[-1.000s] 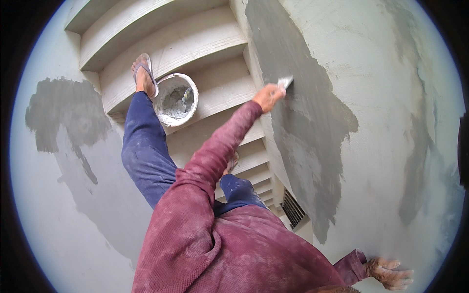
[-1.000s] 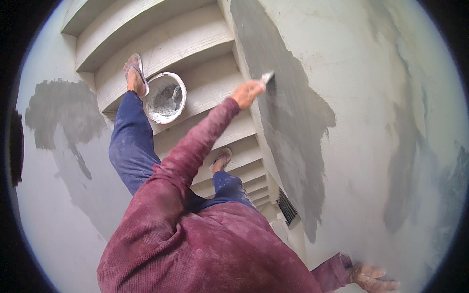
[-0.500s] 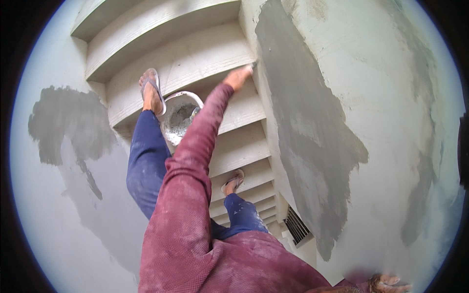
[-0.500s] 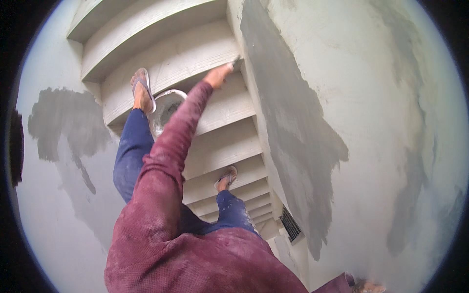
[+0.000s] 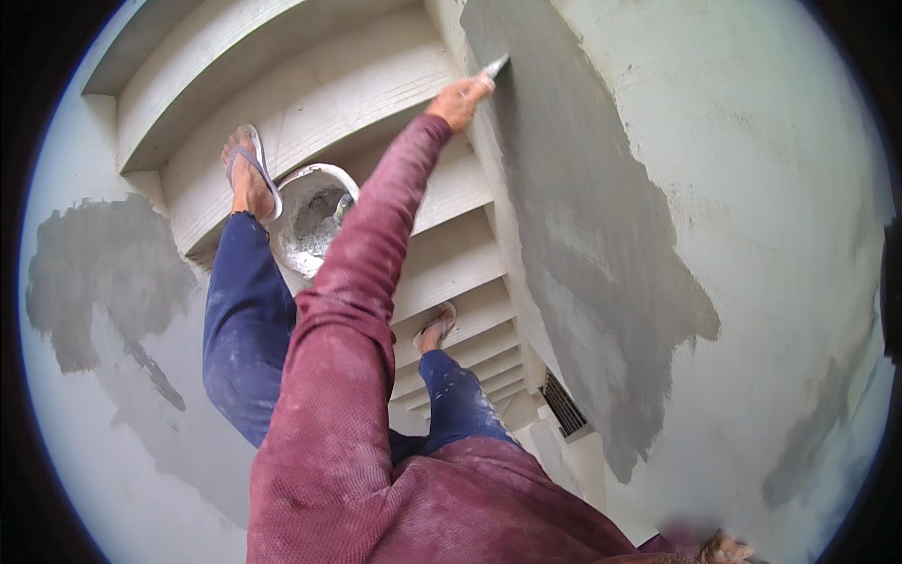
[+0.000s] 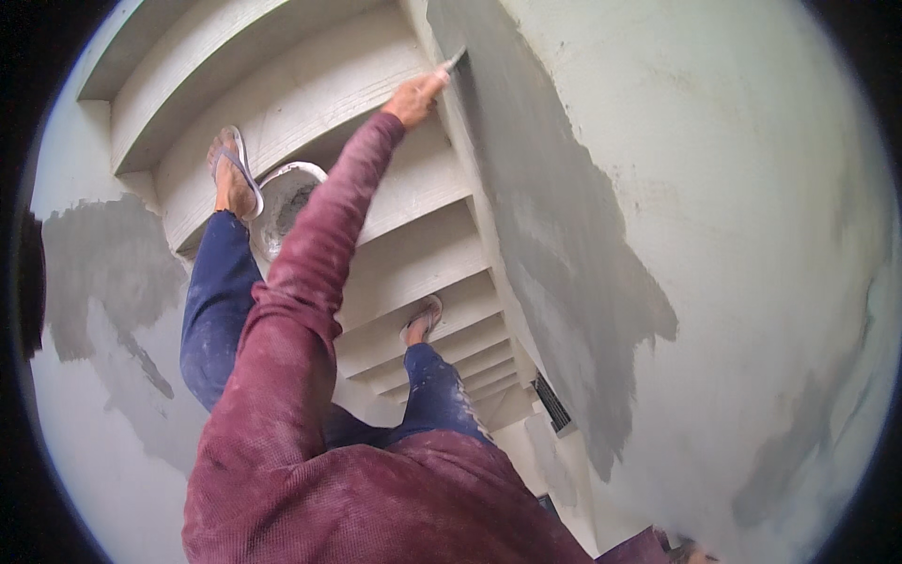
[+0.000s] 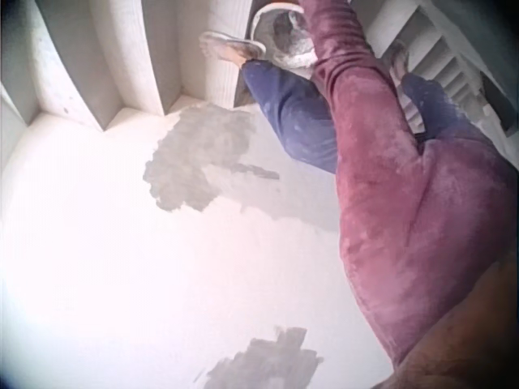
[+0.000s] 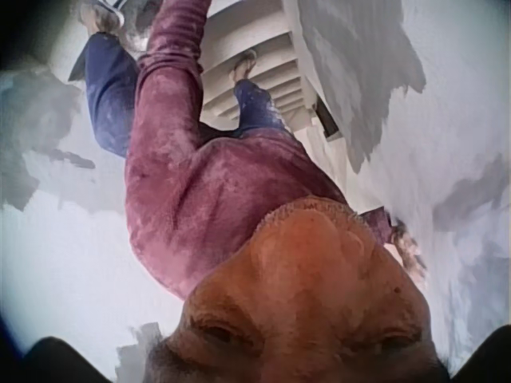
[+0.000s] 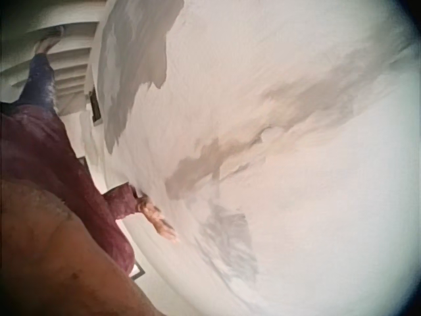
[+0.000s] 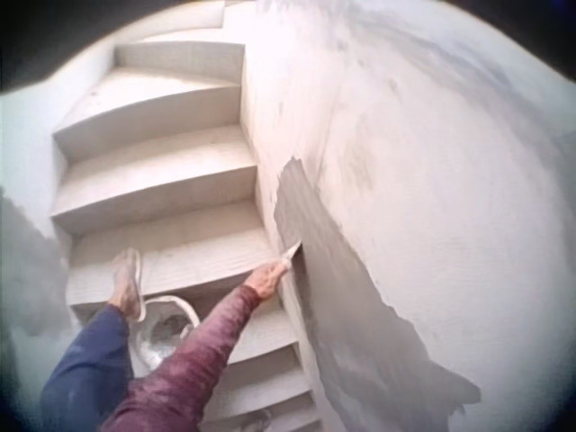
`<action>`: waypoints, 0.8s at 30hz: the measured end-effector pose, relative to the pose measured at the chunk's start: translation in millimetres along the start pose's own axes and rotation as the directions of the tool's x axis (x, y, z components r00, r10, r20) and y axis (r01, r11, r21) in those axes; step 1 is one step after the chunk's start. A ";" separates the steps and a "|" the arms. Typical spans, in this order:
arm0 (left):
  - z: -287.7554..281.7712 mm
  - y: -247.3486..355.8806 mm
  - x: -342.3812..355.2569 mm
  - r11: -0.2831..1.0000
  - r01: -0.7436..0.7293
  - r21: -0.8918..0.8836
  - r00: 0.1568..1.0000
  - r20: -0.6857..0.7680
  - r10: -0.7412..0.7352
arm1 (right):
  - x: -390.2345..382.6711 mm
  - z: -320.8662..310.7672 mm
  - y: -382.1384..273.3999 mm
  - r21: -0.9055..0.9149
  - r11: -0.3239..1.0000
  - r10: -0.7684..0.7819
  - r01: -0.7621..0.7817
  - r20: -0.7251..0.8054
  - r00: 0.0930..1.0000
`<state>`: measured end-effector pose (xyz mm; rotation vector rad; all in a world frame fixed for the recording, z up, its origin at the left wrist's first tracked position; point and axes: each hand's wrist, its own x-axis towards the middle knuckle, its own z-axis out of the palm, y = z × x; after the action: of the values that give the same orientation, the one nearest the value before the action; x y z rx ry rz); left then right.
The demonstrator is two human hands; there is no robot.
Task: The person applies plaster to a wall using a trowel and a smaller scraper. They repeatedly scoop plaster from a bucket and spread it onto the wall surface, smoothing it with the trowel.
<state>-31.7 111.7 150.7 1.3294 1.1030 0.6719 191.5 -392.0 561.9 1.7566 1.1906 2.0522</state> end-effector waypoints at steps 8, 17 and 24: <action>125.5 -20.3 -164.8 0.997 -0.027 -0.076 0.998 0.049 0.030 | -1.8 3.8 3.1 0.080 0.996 0.056 -0.045 -0.142 0.988; 114.0 -31.9 -243.8 0.978 0.185 -0.095 0.887 0.445 -0.125 | -11.3 -1.1 16.3 0.035 0.994 0.108 -0.106 -0.072 0.992; -37.7 27.9 -33.9 0.671 -0.215 0.710 0.954 0.008 0.298 | -9.8 -3.2 19.5 0.029 0.996 0.082 -0.080 -0.073 0.994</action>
<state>-73.1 101.8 190.0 2.1720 1.3432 0.5386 198.0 -412.2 567.7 1.7828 1.1902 2.1749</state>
